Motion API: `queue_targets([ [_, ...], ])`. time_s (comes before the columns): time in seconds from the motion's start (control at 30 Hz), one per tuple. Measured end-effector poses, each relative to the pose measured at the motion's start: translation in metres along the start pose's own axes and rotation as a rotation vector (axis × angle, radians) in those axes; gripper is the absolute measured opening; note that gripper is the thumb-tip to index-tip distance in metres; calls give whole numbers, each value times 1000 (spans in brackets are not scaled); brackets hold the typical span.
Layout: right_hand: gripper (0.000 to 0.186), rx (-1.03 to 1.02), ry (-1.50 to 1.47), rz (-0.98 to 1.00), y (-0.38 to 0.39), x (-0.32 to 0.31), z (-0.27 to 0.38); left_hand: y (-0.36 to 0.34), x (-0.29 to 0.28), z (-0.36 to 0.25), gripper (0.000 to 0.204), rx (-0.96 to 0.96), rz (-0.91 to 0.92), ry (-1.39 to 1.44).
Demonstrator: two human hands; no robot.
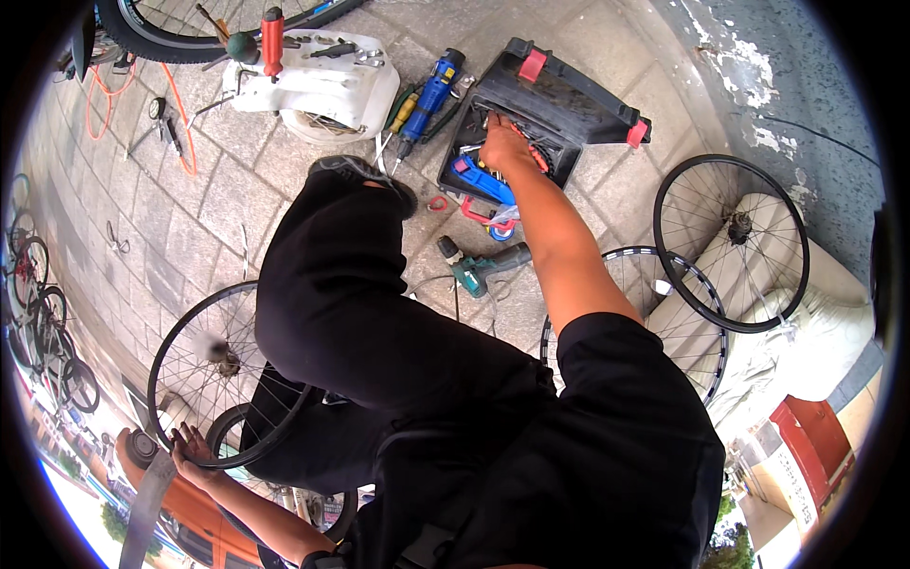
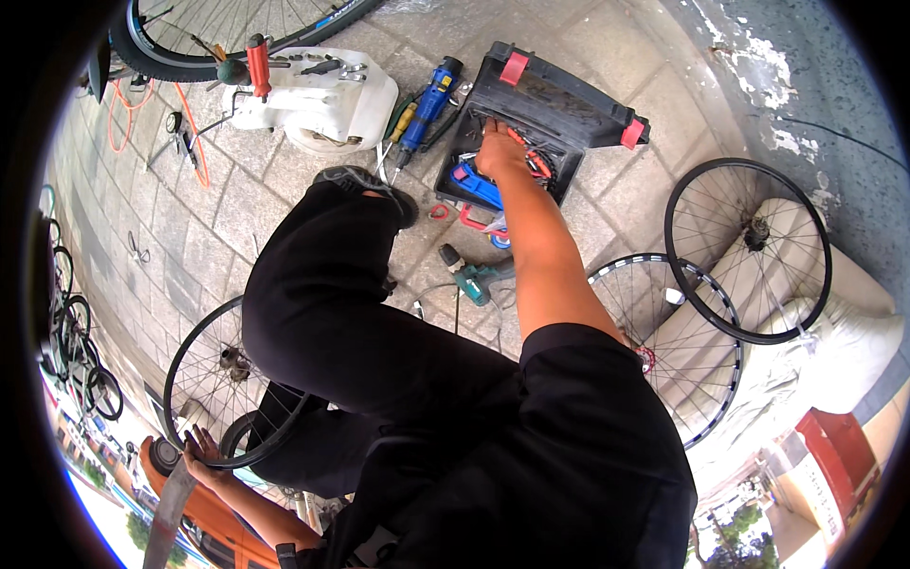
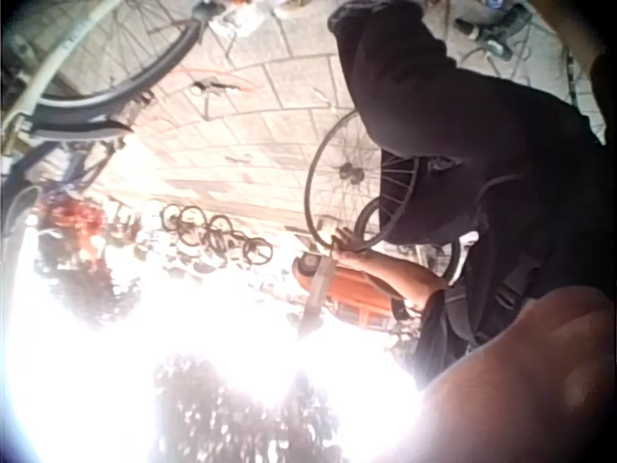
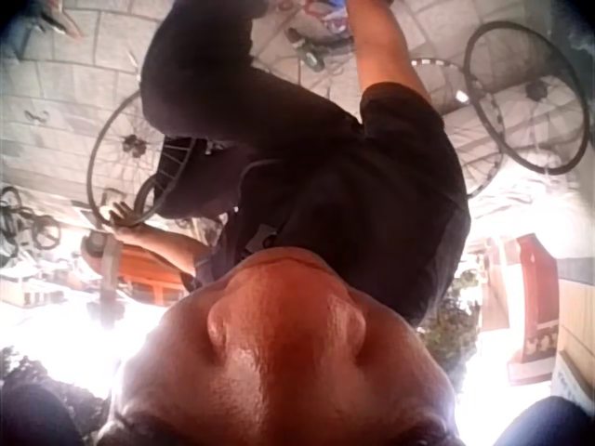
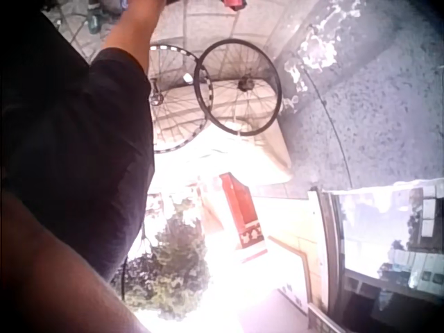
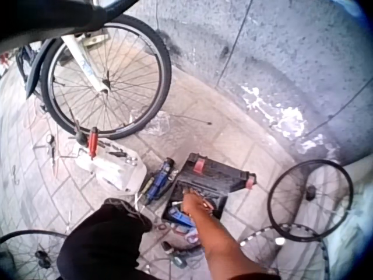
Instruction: The person sits on the sidewalk and works on a bicycle wheel, using a cordless drill to tighten or adjust components on the rim. They also open a toolbox and select tools while handling the wheel.
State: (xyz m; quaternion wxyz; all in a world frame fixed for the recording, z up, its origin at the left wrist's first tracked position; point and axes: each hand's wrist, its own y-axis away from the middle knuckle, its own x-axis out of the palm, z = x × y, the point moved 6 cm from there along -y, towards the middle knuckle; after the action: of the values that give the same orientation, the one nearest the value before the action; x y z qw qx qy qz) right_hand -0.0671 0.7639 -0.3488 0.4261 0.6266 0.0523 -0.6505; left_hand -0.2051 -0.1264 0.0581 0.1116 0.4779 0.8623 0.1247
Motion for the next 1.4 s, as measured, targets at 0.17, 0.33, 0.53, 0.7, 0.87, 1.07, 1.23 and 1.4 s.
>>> queue_targets([
  [0.17,71,-156,53,311,33,-6,38,4,0,2,33,11,-23,-4],
  [0.33,66,-147,51,179,54,8,42,8,10,-2,36,27,-60,-21],
  [0.53,46,-70,95,85,69,23,20,5,12,-3,40,30,-38,-16],
  [0.7,45,-44,-46,-10,70,17,-7,-11,-5,-6,40,75,176,-7],
  [0.87,40,-85,209,36,65,6,-7,-1,12,-1,38,19,-26,-5],
  [1.07,35,-62,215,58,54,8,-19,-1,-1,-1,36,-5,-43,7],
  [1.23,34,-6,120,20,53,14,-49,-8,-10,2,35,-3,34,21],
  [1.4,33,107,46,69,66,-13,-59,-7,-8,0,36,-16,-32,24],
])
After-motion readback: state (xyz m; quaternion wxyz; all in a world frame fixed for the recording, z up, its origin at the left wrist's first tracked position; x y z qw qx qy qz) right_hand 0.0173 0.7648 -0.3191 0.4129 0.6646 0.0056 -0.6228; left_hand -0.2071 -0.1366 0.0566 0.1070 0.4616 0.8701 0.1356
